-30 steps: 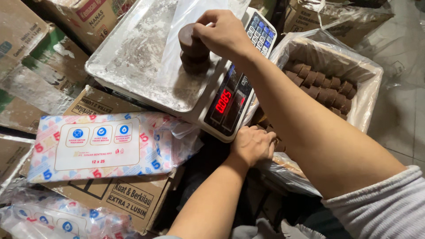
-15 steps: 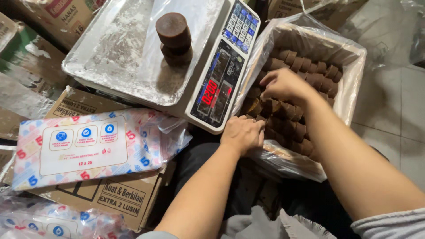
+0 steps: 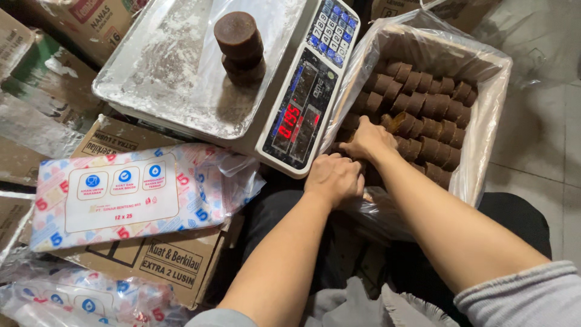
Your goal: The person weighs cylindrical brown food items on a digital scale, then places them into small plastic bags. The person ties each bag and sets it aside, repeating the process with items from a nearby container.
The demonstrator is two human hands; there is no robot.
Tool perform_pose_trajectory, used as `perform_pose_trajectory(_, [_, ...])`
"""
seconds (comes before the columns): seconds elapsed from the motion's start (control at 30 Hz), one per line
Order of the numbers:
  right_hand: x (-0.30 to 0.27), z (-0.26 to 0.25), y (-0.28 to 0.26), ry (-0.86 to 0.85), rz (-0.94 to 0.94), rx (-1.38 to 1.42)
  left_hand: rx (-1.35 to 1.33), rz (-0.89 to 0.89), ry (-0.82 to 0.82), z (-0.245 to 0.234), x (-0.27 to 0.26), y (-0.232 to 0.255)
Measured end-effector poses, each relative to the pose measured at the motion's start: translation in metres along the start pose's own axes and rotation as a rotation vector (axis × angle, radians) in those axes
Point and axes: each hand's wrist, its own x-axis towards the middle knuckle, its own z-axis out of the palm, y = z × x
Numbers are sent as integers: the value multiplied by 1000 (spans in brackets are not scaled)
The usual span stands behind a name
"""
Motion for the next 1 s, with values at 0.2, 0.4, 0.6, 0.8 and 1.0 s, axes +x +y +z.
perform_pose_trajectory(0.2, [18, 5, -2, 50, 36, 179, -8, 2, 0, -2, 1, 0])
perform_pose_trajectory(0.4, [22, -40, 27, -41, -116, 691, -74, 3, 39, -1, 0, 1])
perform_pose_trajectory(0.6, [0, -138, 4, 164, -283, 942, -63, 10, 35, 1, 0, -1])
perform_pose_trajectory(0.8, [0, -167, -89, 86, -533, 1148, -80, 6, 62, 7, 2, -3])
perform_pose_trajectory(1.0, [39, -145, -181, 0, -582, 1322, -175, 106, 334, 10, -6, -7])
